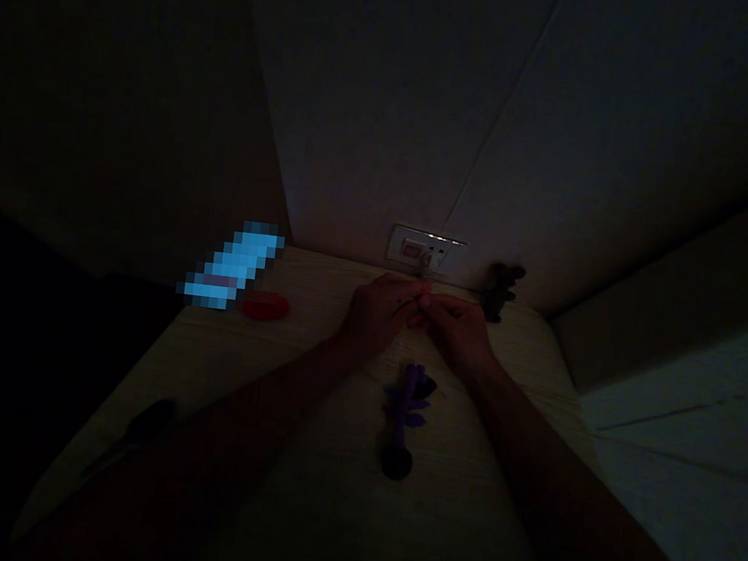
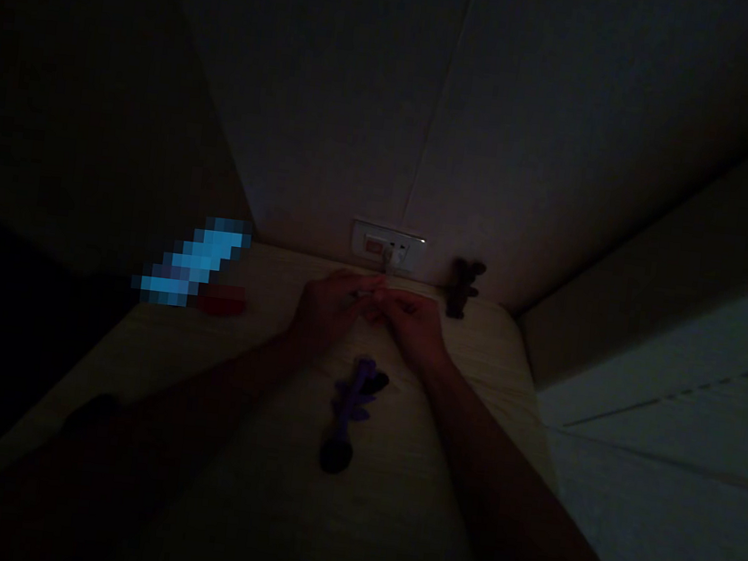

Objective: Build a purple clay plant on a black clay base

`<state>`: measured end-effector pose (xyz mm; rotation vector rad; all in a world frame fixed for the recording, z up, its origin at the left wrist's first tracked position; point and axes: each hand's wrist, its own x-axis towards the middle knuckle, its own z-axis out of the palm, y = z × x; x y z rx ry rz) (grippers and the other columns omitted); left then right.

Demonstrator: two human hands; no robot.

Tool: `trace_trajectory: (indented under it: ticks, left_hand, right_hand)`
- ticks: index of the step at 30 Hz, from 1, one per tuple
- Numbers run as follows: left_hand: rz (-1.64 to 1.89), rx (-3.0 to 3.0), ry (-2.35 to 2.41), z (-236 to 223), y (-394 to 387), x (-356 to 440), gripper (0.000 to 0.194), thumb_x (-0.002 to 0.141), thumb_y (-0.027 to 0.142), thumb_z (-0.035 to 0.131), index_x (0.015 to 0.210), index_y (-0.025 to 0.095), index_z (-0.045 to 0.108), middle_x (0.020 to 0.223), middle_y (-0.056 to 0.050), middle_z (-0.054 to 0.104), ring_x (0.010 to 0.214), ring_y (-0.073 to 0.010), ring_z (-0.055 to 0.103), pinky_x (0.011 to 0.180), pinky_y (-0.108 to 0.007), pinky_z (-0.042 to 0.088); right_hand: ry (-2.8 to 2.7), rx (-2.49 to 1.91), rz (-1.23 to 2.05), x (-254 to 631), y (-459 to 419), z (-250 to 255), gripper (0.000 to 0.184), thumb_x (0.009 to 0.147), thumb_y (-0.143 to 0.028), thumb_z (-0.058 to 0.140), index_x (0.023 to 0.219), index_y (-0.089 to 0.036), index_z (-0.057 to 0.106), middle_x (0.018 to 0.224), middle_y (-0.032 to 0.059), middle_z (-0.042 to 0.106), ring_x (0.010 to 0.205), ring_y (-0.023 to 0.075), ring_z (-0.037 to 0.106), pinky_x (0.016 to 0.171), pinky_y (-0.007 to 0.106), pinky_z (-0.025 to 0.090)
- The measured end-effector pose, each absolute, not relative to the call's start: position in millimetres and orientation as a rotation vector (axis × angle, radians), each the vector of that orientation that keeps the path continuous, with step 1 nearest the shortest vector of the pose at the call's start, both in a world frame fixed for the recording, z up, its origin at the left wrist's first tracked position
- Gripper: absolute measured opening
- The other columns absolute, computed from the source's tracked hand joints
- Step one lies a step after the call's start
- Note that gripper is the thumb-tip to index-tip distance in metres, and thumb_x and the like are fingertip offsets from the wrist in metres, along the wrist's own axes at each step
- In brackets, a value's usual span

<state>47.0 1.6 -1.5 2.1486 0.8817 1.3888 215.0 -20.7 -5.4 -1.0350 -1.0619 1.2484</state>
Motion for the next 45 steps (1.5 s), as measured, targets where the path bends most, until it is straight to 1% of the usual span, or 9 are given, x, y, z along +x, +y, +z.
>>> trace_trajectory:
  ticks: [8, 14, 17, 21, 25, 29, 33, 39, 45]
  left_hand:
    - [1.492, 2.205, 0.888, 0.6, -1.6, 49.4, 0.045, 0.085, 0.01, 0.066, 0.13, 0.018, 0.069, 0.117, -0.008, 0.077, 0.106, -0.0196, 0.071, 0.091, -0.032, 0.059]
    - [1.502, 2.097, 0.924, 7.2, -5.6, 48.5, 0.024, 0.089, 0.015, 0.06, 0.111, 0.018, 0.069, 0.099, -0.005, 0.077, 0.086, -0.0155, 0.07, 0.076, -0.027, 0.055]
    - [1.476, 2.074, 0.956, 7.2, -5.8, 49.0, 0.019, 0.094, 0.021, 0.058, 0.108, 0.019, 0.07, 0.094, -0.004, 0.077, 0.081, -0.0148, 0.069, 0.072, -0.026, 0.054]
    - [1.467, 2.066, 0.971, 6.8, -5.2, 48.9, 0.018, 0.095, 0.023, 0.057, 0.106, 0.019, 0.071, 0.092, -0.004, 0.077, 0.076, -0.0145, 0.067, 0.069, -0.026, 0.052]
    - [1.456, 2.097, 0.965, 6.6, -4.6, 48.1, 0.017, 0.094, 0.023, 0.058, 0.105, 0.019, 0.071, 0.086, -0.002, 0.075, 0.072, -0.0143, 0.065, 0.069, -0.026, 0.051]
    - [1.49, 2.101, 0.947, 5.9, -5.4, 48.3, 0.016, 0.093, 0.018, 0.058, 0.103, 0.019, 0.071, 0.087, -0.002, 0.075, 0.076, -0.0145, 0.066, 0.071, -0.026, 0.051]
    - [1.474, 2.154, 1.017, 11.3, -7.4, 49.2, 0.014, 0.092, 0.016, 0.056, 0.095, 0.018, 0.07, 0.092, -0.005, 0.075, 0.084, -0.0178, 0.068, 0.081, -0.03, 0.053]
    - [1.195, 2.432, 1.406, 39.1, -6.7, 47.1, 0.016, 0.091, 0.021, 0.056, 0.084, 0.019, 0.07, 0.088, -0.011, 0.074, 0.086, -0.0261, 0.068, 0.082, -0.04, 0.052]
    - [0.754, 2.449, 1.877, 61.5, 14.8, 20.5, 0.03, 0.094, 0.034, 0.054, 0.09, 0.015, 0.076, 0.091, -0.019, 0.078, 0.093, -0.0357, 0.071, 0.092, -0.054, 0.051]
  right_hand:
    - [-0.966, -0.968, 1.233, 213.0, -21.7, -2.4, 0.033, 0.057, -0.036, 0.1, 0.075, -0.023, 0.075, 0.067, -0.0013, 0.075, 0.06, 0.0143, 0.065, 0.06, 0.027, 0.051]
    - [-1.042, -1.007, 1.237, 212.0, -21.7, -1.4, 0.044, 0.079, -0.061, 0.082, 0.066, -0.02, 0.072, 0.061, 0.0032, 0.07, 0.054, 0.0157, 0.062, 0.052, 0.03, 0.048]
    - [-1.074, -1.02, 1.244, 213.6, -21.3, -4.1, 0.039, 0.077, -0.057, 0.086, 0.078, -0.019, 0.078, 0.065, 0.0033, 0.073, 0.054, 0.0152, 0.063, 0.052, 0.029, 0.049]
    - [-1.078, -0.995, 1.233, 215.4, -19.3, -8.7, 0.036, 0.072, -0.047, 0.092, 0.096, -0.021, 0.083, 0.083, 0.0053, 0.082, 0.068, 0.017, 0.071, 0.066, 0.031, 0.057]
    - [-1.025, -0.953, 1.261, 215.7, -17.4, -11.4, 0.036, 0.07, -0.041, 0.093, 0.099, -0.023, 0.084, 0.097, 0.0064, 0.084, 0.083, 0.0194, 0.076, 0.081, 0.034, 0.06]
    - [-1.067, -0.981, 1.236, 215.6, -17.6, -11.5, 0.031, 0.072, -0.042, 0.092, 0.096, -0.023, 0.084, 0.089, 0.0044, 0.083, 0.076, 0.0179, 0.074, 0.076, 0.032, 0.059]
    - [-1.16, -1.063, 1.162, 214.7, -20.3, -6.9, 0.027, 0.073, -0.045, 0.091, 0.081, -0.021, 0.08, 0.07, 0.0023, 0.077, 0.063, 0.0163, 0.068, 0.064, 0.03, 0.054]
    - [-1.155, -1.093, 1.158, 211.5, -23.4, 2.6, 0.039, 0.057, -0.042, 0.1, 0.067, -0.021, 0.069, 0.059, -0.0003, 0.071, 0.054, 0.0142, 0.062, 0.054, 0.027, 0.048]
    - [-1.178, -1.102, 1.154, 210.5, -21.4, -0.7, 0.038, 0.064, -0.048, 0.095, 0.068, -0.021, 0.069, 0.06, 0.0009, 0.072, 0.054, 0.014, 0.061, 0.055, 0.027, 0.047]
